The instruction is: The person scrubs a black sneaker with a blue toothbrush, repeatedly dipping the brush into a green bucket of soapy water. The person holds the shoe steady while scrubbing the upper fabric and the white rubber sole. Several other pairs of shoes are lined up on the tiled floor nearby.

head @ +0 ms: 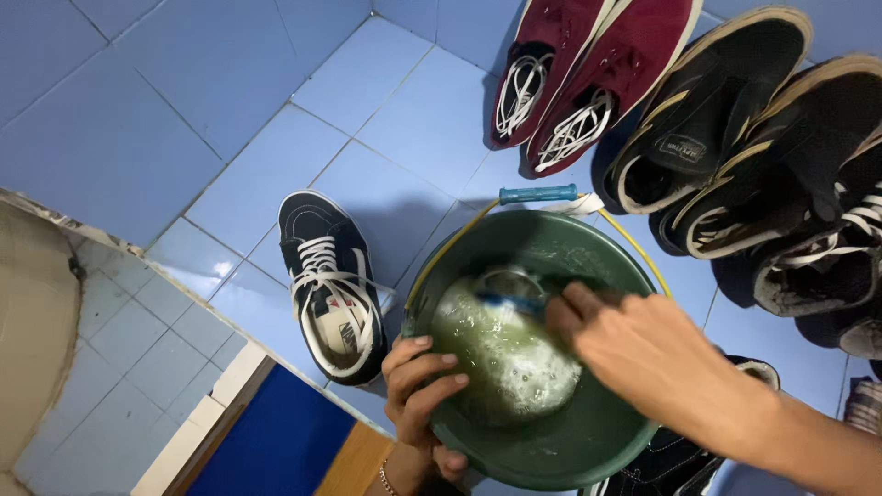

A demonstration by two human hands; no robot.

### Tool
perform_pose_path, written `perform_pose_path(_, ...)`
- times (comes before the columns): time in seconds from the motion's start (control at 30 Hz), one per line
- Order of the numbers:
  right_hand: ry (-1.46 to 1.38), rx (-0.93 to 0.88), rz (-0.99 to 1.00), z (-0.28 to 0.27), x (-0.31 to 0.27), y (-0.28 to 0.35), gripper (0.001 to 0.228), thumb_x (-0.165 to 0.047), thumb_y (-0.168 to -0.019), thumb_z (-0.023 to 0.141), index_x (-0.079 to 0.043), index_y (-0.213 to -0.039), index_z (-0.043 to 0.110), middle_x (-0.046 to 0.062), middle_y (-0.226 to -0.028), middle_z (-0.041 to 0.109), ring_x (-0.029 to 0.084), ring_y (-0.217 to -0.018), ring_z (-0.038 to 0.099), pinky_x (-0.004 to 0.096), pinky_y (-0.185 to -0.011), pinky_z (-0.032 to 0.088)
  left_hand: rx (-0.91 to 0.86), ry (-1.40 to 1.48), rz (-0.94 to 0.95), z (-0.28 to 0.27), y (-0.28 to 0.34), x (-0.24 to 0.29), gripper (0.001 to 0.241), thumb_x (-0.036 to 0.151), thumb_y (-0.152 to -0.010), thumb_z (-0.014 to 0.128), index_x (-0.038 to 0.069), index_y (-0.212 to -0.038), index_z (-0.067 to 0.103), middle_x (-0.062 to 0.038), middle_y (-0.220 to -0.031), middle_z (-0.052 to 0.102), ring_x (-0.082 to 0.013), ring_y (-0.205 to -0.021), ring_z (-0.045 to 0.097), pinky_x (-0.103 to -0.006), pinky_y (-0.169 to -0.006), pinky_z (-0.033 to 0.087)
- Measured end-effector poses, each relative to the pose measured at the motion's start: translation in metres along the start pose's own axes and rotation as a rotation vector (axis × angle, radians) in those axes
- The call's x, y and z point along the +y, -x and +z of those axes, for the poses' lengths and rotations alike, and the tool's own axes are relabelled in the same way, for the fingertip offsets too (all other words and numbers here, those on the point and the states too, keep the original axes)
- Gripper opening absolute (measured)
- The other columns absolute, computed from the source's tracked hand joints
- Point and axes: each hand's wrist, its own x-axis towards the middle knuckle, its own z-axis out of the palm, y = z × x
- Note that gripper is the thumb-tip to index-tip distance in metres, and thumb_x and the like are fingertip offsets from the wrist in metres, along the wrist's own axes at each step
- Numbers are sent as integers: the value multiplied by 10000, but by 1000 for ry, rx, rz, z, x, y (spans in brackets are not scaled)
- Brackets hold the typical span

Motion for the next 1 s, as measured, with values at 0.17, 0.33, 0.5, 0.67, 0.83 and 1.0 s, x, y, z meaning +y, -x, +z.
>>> perform_pose_path(0.17, 17, -74, 74, 17, 1, -7, 201, -26, -989, 506, -82, -1173, 566, 44, -927, 634, 238, -479, 723, 412, -357, 537, -8, 6, 7, 2, -2, -1, 682, 661, -1107, 287, 111, -991, 673, -131, -989, 662, -337, -1045, 626, -483, -1017, 501)
perform_pose_path(0.33, -44, -310, -10, 27, 8, -14, 298, -51, -971, 567, -193, -745, 701, -29, -703, 713, 279, -696, 736, 428, -546, 564, 51, 18, 39, 5, 1, -6, 671, 647, -1088, 311, 99, -942, 671, -145, -931, 675, -354, -996, 627, -496, -984, 490)
perform_pose_path(0.5, -351, -344, 38, -32, 29, -6, 365, -553, -1071, 408, -291, -978, 645, 8, -734, 671, 293, -703, 667, 446, -674, 517, -8, 11, -9, 0, -1, 1, 665, 656, -1105, 306, 116, -991, 676, -121, -1002, 661, -328, -1050, 620, -481, -1004, 520)
perform_pose_path(0.67, -588, -454, 126, -64, 50, 2, 357, -588, -1008, 443, -432, -977, 762, -121, -629, 652, 76, -556, 609, 223, -659, 562, -43, 14, -40, -1, 3, -1, 649, 679, -1100, 318, 142, -1039, 677, -109, -1058, 661, -327, -1085, 624, -495, -1026, 521)
perform_pose_path(0.83, -601, -527, 189, -63, 57, 5, 411, -542, -1036, 406, -429, -959, 794, -99, -558, 579, 91, -489, 473, 212, -643, 487, 31, 62, 26, 3, 1, -6, 622, 650, -1084, 373, 72, -1042, 599, -148, -963, 682, -313, -986, 638, -465, -1001, 518)
perform_pose_path(1.0, -511, -389, 156, -42, 43, 1, 355, -568, -1030, 452, -357, -961, 729, -73, -586, 644, 154, -515, 580, 304, -641, 503, 62, 148, 1, 6, 12, -14, 571, 670, -1056, 444, 117, -1189, 496, -144, -1002, 679, -310, -1069, 601, -463, -1047, 473)
